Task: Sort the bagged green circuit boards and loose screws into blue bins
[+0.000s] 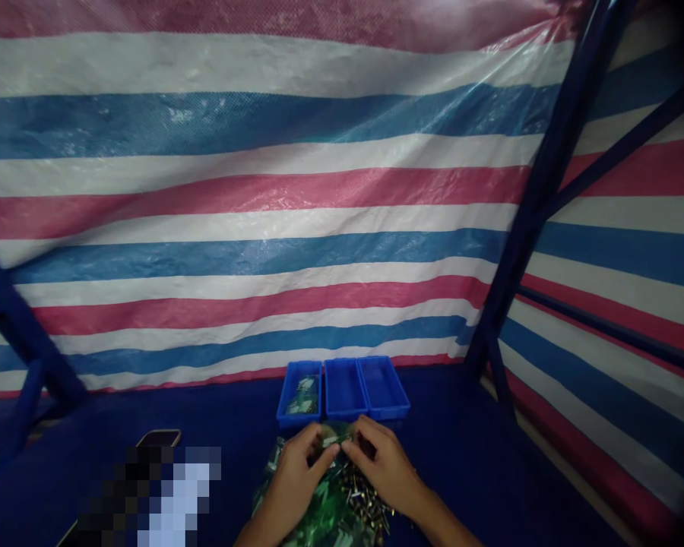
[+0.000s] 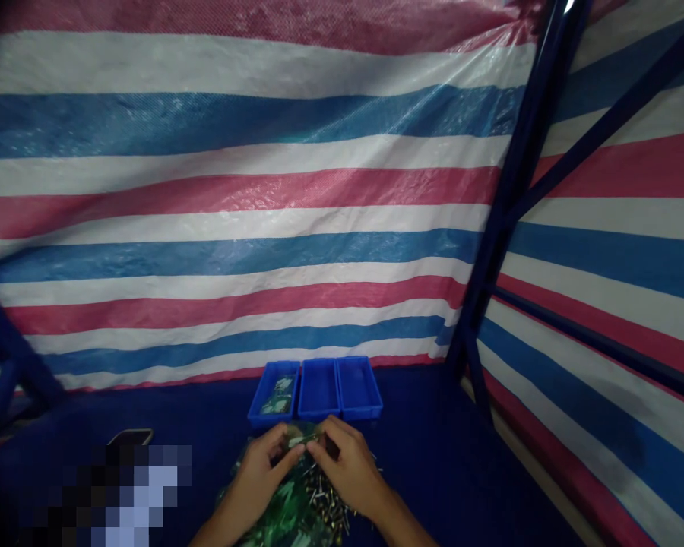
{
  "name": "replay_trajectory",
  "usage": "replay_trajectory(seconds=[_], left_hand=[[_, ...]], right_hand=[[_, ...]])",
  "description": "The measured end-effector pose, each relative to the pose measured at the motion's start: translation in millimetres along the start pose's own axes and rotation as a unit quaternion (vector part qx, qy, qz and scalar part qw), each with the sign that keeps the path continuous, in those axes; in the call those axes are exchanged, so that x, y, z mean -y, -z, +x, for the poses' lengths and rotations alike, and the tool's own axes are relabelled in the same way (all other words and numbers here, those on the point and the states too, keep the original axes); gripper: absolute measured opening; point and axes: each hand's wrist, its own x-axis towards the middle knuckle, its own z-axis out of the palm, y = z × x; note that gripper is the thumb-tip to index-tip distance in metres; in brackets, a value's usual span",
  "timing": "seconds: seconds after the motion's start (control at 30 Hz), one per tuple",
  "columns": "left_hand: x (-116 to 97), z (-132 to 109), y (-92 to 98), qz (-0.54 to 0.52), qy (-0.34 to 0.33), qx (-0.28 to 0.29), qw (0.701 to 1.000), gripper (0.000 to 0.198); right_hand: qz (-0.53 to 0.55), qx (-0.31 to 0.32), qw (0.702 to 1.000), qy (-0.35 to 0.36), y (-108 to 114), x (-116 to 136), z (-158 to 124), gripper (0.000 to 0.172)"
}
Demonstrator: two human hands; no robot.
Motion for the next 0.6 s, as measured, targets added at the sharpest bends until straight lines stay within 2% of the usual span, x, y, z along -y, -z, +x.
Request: replay_trajectory(seconds=[0.37,0.6], left_hand=[[0.8,1.5,-0.2,-0.054,0.010,0.019,0.998,0.038],[-7.0,0.6,-0.3,-0.087,0.057,0.036,0.994,0.042]], right_hand=[[-0.007,0.021,1.000,0.000,-2.1,-4.4,-1.9,0.019],[-0.003,0.024,1.000,-0.006,-1.2,-4.0,-2.9,0.022]])
